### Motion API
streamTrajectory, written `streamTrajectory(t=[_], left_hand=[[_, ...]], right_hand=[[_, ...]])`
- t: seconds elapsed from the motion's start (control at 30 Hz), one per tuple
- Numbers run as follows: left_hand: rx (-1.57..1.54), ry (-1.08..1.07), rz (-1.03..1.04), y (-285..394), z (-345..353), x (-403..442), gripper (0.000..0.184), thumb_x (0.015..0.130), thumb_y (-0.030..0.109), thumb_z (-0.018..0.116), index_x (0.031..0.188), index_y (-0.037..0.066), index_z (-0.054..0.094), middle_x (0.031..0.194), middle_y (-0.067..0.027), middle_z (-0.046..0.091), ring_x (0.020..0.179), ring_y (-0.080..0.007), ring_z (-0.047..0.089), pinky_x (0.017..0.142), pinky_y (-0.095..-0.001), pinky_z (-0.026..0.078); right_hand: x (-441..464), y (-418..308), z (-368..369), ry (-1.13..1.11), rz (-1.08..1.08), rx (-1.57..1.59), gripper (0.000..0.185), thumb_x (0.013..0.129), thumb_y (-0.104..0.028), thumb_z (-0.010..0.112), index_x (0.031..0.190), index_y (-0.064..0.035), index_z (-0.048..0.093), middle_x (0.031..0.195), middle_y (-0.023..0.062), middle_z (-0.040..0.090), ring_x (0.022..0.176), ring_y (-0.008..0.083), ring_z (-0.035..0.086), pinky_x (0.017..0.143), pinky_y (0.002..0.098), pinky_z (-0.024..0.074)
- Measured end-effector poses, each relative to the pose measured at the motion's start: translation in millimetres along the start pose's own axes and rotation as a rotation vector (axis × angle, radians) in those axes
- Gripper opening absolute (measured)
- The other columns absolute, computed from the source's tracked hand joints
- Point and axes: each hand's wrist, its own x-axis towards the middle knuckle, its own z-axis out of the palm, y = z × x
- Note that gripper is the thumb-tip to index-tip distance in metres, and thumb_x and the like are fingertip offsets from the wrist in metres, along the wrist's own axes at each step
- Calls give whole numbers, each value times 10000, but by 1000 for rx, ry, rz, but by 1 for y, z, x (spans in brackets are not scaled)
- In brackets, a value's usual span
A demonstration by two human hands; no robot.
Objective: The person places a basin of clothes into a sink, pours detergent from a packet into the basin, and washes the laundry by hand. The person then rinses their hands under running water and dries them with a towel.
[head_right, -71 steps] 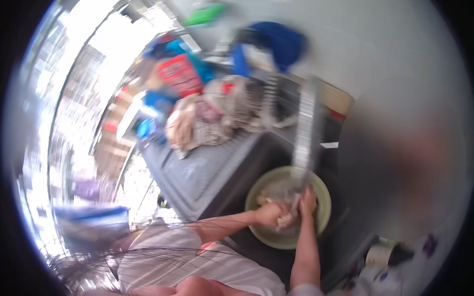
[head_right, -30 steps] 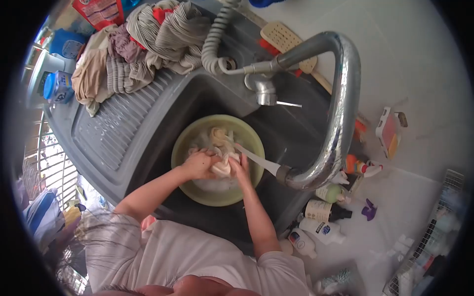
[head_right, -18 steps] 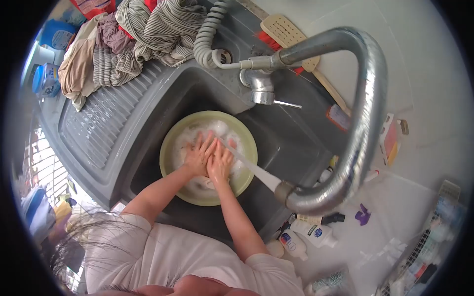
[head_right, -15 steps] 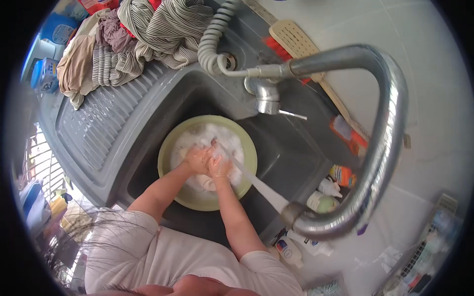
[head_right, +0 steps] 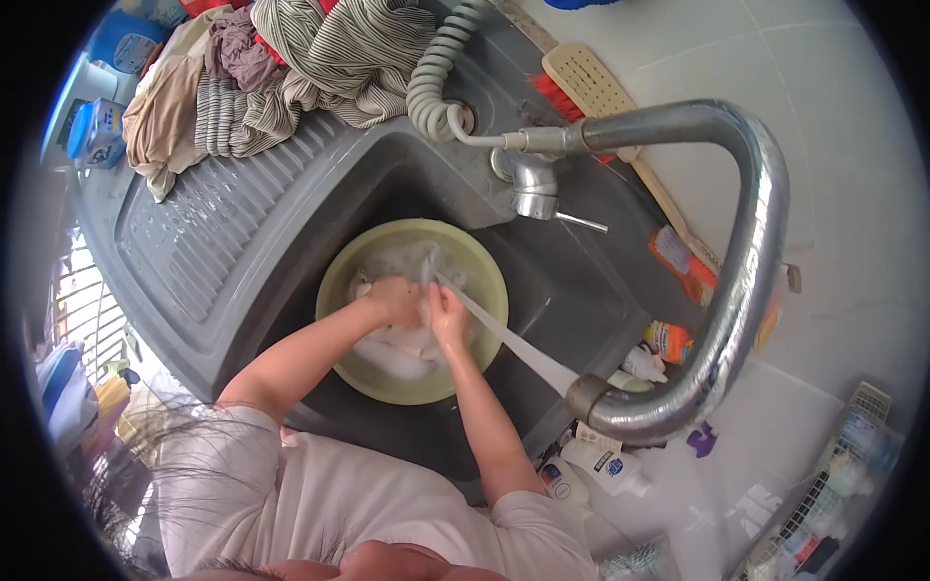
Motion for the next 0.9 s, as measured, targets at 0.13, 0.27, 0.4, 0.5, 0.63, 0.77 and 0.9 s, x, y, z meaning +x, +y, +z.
streamTrajectory(t=[0.13, 0.27, 0.4, 0.5, 0.63, 0.77, 0.9], left_hand=[[38, -215, 103, 1, 4, -42, 585, 686, 409, 721, 1169, 94, 630, 1183, -153, 608, 1127, -310, 566, 946, -424, 453], [345, -55, 9, 7, 4, -81, 775, 607, 552, 744, 1264, 174, 584, 1460, -186, 314, 1361, -426, 235, 1068, -668, 167], [326, 402, 133, -35, 67, -36, 686, 620, 441, 761, 1199, 116, 588, 1530, -169, 125, 1379, -497, 67, 1002, -768, 62], [-97, 172, 125, -71, 79, 28, 682, 639, 337, 765, 1232, 97, 528, 1450, -195, 316, 1349, -409, 275, 1061, -565, 245], [-419, -35, 49, -90, 83, 60, 677, 641, 316, 768, 1230, 96, 516, 1350, -208, 453, 1282, -367, 407, 1030, -460, 352], [-332, 45, 23, -78, 88, 64, 663, 638, 312, 772, 1211, 91, 522, 1278, -207, 509, 1221, -355, 468, 990, -427, 392], [-182, 186, 14, -65, 53, 57, 650, 634, 308, 776, 1192, 86, 528, 1206, -206, 566, 1160, -344, 529, 951, -394, 431]], right_hand=[[-59, -5, -17, -168, 281, 174, 345, 789, -273, 732, 1071, -107, 622, 902, 126, 631, 782, 246, 585, 696, 354, 454], [-78, -47, -22, -118, 10, -665, 845, 682, -406, 807, 1396, -178, 416, 1389, 228, 362, 1198, 432, 390, 969, 523, 364], [-71, -34, 35, -243, 198, -510, 975, 658, -433, 774, 1472, -219, 282, 1462, 235, 221, 1257, 538, 239, 1006, 609, 291], [-43, -16, 45, -307, 266, -549, 823, 698, -473, 709, 1404, -186, 398, 1374, 219, 384, 1230, 481, 341, 1010, 594, 299], [-6, 94, 69, -423, 26, -663, 553, 786, -501, 578, 1208, -144, 576, 1272, 142, 550, 1184, 376, 468, 955, 546, 372], [18, 81, 40, -521, -21, -534, 503, 808, -481, 556, 1140, -109, 617, 1210, 148, 596, 1110, 351, 539, 896, 506, 430], [50, 12, 9, -659, 213, -370, 465, 816, -444, 564, 1101, -84, 640, 1146, 160, 632, 1040, 338, 590, 855, 482, 461]])
